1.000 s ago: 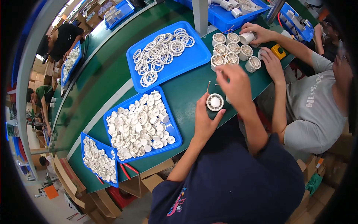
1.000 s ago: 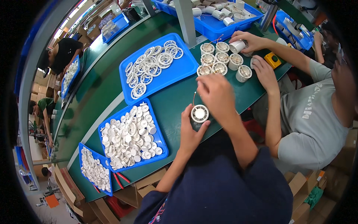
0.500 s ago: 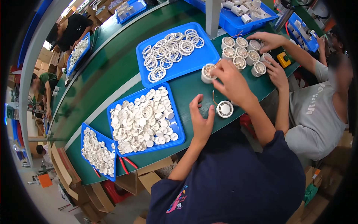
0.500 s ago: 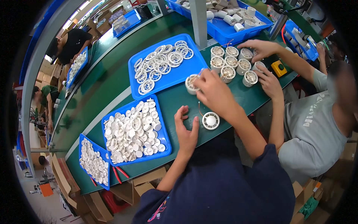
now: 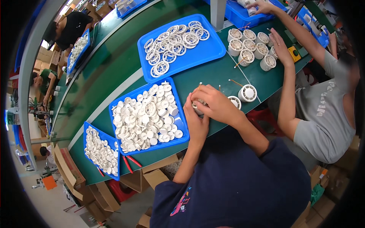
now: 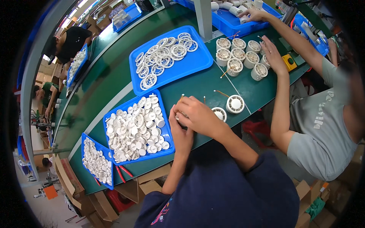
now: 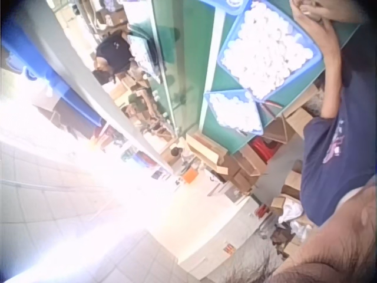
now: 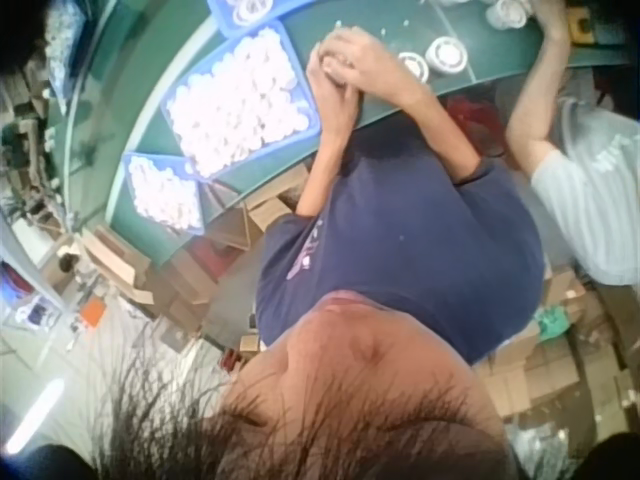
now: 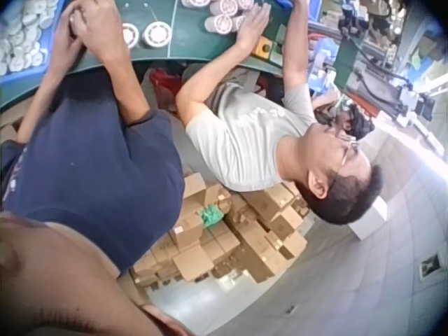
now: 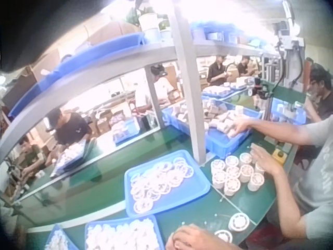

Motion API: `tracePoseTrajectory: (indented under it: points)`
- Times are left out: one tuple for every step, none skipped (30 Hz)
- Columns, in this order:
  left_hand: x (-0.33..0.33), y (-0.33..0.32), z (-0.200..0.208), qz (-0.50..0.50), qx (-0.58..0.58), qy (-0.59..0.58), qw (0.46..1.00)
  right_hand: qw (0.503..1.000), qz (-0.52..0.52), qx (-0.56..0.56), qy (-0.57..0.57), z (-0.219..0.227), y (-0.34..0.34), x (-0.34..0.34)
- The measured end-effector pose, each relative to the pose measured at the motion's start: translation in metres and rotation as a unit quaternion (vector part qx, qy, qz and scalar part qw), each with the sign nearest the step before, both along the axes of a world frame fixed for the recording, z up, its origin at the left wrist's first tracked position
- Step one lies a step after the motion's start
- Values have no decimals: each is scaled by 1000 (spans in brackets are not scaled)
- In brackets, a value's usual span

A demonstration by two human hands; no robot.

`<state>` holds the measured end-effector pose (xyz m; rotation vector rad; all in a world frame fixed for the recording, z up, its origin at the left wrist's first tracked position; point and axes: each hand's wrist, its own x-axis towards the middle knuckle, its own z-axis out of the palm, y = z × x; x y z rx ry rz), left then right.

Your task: Assembling small electronic components for smoke detectors on a factory production line.

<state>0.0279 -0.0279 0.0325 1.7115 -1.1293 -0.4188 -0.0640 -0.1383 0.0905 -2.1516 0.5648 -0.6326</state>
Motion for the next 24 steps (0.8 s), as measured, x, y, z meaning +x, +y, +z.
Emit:
tracePoseTrajectory:
  points:
    - [-3,0,4,8,-8,9,1000,1000,-12,20,-18,-1,-2,0]
    - [-4,0,8,17,-15,17,1000,1000,-12,20,-18,1,-3,0]
    - [-3,0,8,17,-15,17,1000,999,-29,23,-19,5,-6,-2]
    - [-1,-1,7,10,-25,-9,1000,998,-45,27,-20,7,-8,-2]
    - [-1,-2,7,3,-36,-36,999,998,-46,27,-20,6,-9,-1]
    - [-1,-2,7,3,-35,-36,999,998,-55,17,-41,5,-10,0]
    - [-2,-1,7,7,-27,-8,1000,996,-63,7,-61,4,-11,1]
    - [-2,-1,8,11,-19,20,1000,996,-64,8,-63,4,-12,2]
    - [-1,0,7,10,-18,18,1000,996,-64,11,-63,5,-14,2]
    - [0,0,6,8,-2,11,1000,996,-64,15,-63,6,-16,3]
    - [0,-1,6,2,14,4,1000,995,-68,15,-65,5,-19,3]
    - [0,-2,7,-2,15,2,1000,995,-83,17,-55,5,-22,4]
    - [-3,-3,8,-7,14,26,1000,994,-97,18,-45,4,-24,4]
    - [-3,-3,10,-7,16,48,999,994,-97,21,-49,2,-26,7]
    - [-2,-2,11,-1,24,51,998,994,-101,30,-35,-1,-27,9]
    - [-1,0,10,0,25,47,999,994,-105,39,-20,-4,-28,12]
    - [-2,0,10,-9,30,47,998,993,-106,38,-22,-6,-28,13]
    - [-2,-1,10,-17,34,48,998,993,-112,26,-15,-8,-28,16]
    - [-1,-1,10,-18,34,47,998,993,-116,15,-7,-10,-28,18]
    - [0,-1,9,-26,24,43,998,993,-116,15,-8,-13,-30,20]
    - [-1,-1,8,-34,14,39,999,995,-93,-23,30,-15,-32,22]
    - [-1,-1,6,-34,13,39,999,994,-69,-60,68,-16,-33,23]
    - [0,-1,4,-33,15,27,999,994,-66,-60,67,-10,-32,27]
    - [1,-1,3,-33,16,15,999,988,-95,-97,68,-2,-29,29]
